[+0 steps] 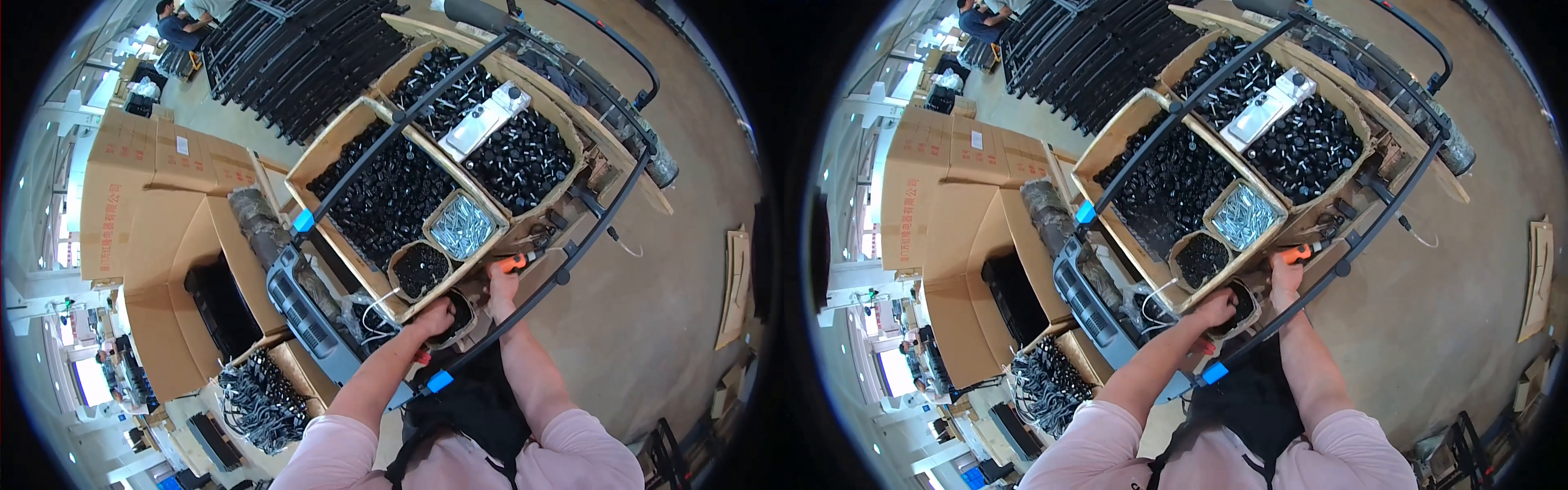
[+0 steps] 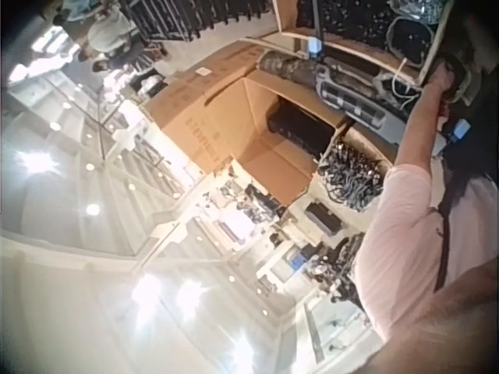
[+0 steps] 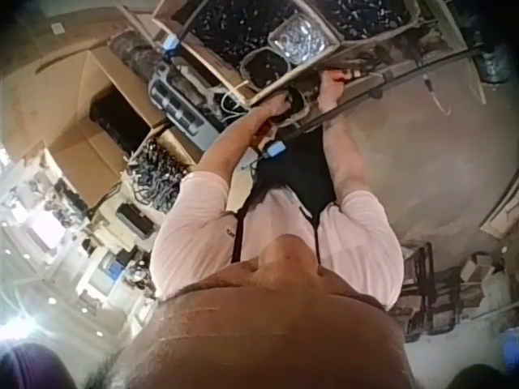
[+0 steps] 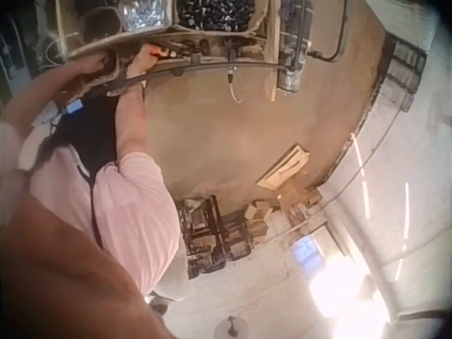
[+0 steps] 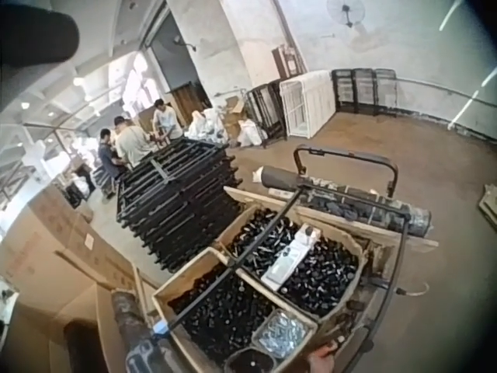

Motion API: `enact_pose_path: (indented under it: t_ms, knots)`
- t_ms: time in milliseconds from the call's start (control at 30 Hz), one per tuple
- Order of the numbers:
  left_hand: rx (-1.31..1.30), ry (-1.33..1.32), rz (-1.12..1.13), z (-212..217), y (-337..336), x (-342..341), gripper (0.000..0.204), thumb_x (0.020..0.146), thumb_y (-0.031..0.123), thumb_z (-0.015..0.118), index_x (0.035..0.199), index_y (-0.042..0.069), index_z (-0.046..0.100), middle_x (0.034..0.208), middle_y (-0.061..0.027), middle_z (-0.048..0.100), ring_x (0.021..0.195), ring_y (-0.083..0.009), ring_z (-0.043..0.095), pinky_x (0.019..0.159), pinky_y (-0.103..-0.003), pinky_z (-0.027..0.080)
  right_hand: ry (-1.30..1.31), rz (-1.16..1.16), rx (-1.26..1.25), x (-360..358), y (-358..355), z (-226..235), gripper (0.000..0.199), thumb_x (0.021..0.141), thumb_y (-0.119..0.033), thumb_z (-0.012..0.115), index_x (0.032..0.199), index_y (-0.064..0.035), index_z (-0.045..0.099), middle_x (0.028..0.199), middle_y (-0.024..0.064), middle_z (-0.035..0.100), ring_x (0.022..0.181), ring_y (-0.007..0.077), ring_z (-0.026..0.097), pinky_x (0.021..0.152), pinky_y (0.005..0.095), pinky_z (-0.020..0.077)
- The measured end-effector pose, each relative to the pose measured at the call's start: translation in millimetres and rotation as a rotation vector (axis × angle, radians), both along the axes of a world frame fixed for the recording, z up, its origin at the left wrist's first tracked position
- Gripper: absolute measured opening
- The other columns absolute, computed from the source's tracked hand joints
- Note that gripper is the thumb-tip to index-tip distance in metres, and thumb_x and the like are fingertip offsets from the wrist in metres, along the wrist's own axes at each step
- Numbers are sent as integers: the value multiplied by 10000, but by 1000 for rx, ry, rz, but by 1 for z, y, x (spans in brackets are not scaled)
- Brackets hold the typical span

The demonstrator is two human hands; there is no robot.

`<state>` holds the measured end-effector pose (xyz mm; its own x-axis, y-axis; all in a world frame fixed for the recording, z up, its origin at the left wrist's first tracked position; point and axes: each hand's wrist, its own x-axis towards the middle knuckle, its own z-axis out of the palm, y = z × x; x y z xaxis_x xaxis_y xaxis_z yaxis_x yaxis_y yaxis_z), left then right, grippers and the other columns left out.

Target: Assembling the internal components and outer housing of a leaf blower or similar garden tool.

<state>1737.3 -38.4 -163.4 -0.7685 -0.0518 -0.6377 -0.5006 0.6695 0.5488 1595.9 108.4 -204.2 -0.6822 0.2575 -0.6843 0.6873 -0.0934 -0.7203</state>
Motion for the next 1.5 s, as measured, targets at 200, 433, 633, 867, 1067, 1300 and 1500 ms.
enact_pose_path:
  t_ms: [200, 433, 633, 867, 1067, 1300, 1500]
  knots:
    - [75, -122, 280, 11, 9, -13, 386, 977, 317, 539, 1144, 22, 725, 1269, -252, 698, 1267, -413, 626, 1106, -494, 464, -226, 93, -595, -41, 76, 28, 159, 912, -239, 727, 1006, -134, 655, 744, 20, 641, 525, 131, 531, 406, 281, 362]
    - [210, -111, 294, -12, 5, 10, 324, 1083, 311, 504, 1195, 79, 701, 953, -96, 704, 795, -220, 683, 773, -396, 552, -191, 158, -818, -23, 131, 72, 454, 920, -151, 751, 1342, -213, 597, 1065, 53, 729, 864, 220, 693, 618, 359, 510]
    - [220, -211, 416, -4, -9, 25, 327, 1054, 261, 480, 1147, 46, 707, 874, -98, 697, 682, -198, 682, 651, -374, 562, -84, 255, -683, 28, 143, 108, 496, 963, -97, 640, 1433, -155, 494, 1110, 77, 713, 986, 242, 674, 749, 427, 525]
    - [861, -352, 767, 39, 2, 7, 228, 1063, 247, 505, 992, 83, 646, 793, -38, 599, 710, -192, 644, 593, -344, 504, 314, 490, -412, 45, 195, 179, 563, 894, -45, 719, 1413, -103, 508, 1274, 103, 672, 1154, 272, 678, 929, 472, 596]
    - [1149, -179, 708, 92, -7, 13, 244, 1093, 283, 548, 1093, 87, 692, 966, -19, 683, 853, -164, 665, 690, -304, 506, 802, 1073, -72, 12, 188, 301, 563, 811, 5, 820, 1331, 4, 603, 1252, 148, 723, 1136, 205, 690, 1013, 373, 565]
    - [1113, 276, 1018, 158, 9, 26, 300, 1135, 272, 516, 1300, 76, 672, 879, 36, 578, 746, -90, 510, 621, -239, 409, 807, 1061, -360, -4, 141, 313, 657, 815, -19, 851, 1398, 6, 550, 1263, 193, 709, 1133, 252, 707, 1034, 398, 563]
    - [1213, 622, 1548, 188, 55, 52, 271, 1143, 278, 492, 1228, 72, 646, 913, 0, 638, 735, -122, 548, 605, -260, 441, 843, 1166, -636, -8, 80, 319, 607, 816, -1, 806, 1358, 10, 532, 1248, 199, 713, 1130, 256, 701, 1033, 410, 558]
